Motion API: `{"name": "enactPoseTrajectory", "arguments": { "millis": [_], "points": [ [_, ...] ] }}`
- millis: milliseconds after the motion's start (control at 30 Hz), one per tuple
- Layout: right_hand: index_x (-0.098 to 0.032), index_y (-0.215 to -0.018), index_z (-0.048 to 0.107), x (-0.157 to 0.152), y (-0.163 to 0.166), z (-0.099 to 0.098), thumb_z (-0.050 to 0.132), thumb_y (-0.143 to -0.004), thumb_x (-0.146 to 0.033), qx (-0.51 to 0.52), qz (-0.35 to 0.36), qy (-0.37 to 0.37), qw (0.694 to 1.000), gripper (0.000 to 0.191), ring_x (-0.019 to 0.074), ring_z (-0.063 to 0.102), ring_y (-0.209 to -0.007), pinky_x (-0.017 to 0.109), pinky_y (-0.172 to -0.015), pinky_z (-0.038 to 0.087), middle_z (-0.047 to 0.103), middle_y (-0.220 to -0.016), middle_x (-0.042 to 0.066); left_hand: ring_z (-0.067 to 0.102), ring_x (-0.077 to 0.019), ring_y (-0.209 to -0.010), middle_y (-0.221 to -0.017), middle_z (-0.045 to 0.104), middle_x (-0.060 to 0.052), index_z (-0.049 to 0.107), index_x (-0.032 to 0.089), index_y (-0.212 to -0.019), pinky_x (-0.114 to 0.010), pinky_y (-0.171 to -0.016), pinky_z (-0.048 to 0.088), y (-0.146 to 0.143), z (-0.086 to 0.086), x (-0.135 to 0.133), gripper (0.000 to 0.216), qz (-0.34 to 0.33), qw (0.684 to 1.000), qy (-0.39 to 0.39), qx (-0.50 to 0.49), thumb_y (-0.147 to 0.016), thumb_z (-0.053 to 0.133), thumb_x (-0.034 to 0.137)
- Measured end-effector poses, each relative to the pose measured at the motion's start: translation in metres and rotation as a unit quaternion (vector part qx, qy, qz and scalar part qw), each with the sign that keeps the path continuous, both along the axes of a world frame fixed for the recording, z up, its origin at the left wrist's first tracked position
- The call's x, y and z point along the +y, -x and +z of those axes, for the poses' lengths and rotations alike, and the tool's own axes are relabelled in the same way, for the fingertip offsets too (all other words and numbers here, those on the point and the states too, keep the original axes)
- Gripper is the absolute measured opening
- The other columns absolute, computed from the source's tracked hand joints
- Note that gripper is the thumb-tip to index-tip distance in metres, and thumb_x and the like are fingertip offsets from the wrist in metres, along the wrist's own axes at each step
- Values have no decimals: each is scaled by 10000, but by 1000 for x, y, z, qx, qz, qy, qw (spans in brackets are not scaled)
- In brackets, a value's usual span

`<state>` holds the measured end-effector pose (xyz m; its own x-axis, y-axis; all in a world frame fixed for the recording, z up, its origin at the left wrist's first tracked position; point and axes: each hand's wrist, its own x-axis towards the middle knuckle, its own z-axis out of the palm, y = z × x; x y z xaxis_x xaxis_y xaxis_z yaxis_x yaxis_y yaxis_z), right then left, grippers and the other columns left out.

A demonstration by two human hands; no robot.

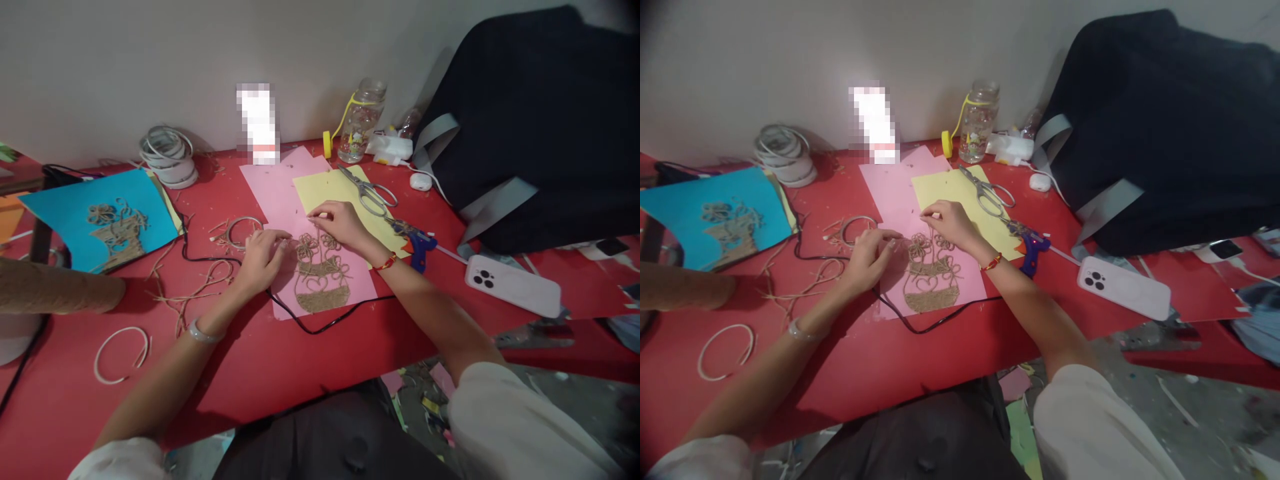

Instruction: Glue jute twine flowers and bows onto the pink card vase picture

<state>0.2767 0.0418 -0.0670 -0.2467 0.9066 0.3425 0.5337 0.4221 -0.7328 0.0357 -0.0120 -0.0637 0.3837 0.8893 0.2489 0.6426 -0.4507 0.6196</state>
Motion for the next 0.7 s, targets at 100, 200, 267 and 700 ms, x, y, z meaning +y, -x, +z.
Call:
{"name": "enactPoseTrajectory", "arguments": {
  "millis": [100, 200, 267, 700],
  "points": [
    [-203, -989, 795, 0, 2, -2, 704, -854, -199, 8, -12, 32, 999, 163, 194, 715, -827, 295, -763, 525, 785, -933, 43, 577, -276, -1079, -1168, 725, -79, 673, 205, -1114, -472, -989, 378, -1, 1, -1, 324, -4, 1000, 1, 1, -1038, 419, 392],
    [-236, -1084, 761, 1, 3, -3, 695, -839, -158, 1, -22, 49, 999, 265, 188, 727, -794, 282, -732, 528, 775, -895, 17, 574, -279, -1095, -1173, 724, -82, 674, 209, -1108, -476, -1000, 372, -1, 0, -1, 333, -5, 1000, 7, 7, -1041, 413, 404],
    [-253, -1097, 742, 2, 2, -4, 693, -838, -149, -8, -19, 37, 999, 283, 195, 736, -809, 286, -742, 530, 771, -879, 8, 573, -280, -1102, -1178, 723, -82, 673, 210, -1107, -478, -1013, 367, -1, 0, -1, 338, -6, 1000, 9, 11, -1042, 410, 412],
    [-201, -849, 770, 7, 6, -3, 707, -834, -206, 10, -6, 29, 1000, 64, 191, 710, -780, 297, -741, 519, 776, -817, 24, 558, -280, -1070, -1169, 717, -83, 666, 208, -1117, -463, -978, 362, -1, -2, 0, 335, -21, 999, -4, 28, -1051, 393, 392]
  ]
}}
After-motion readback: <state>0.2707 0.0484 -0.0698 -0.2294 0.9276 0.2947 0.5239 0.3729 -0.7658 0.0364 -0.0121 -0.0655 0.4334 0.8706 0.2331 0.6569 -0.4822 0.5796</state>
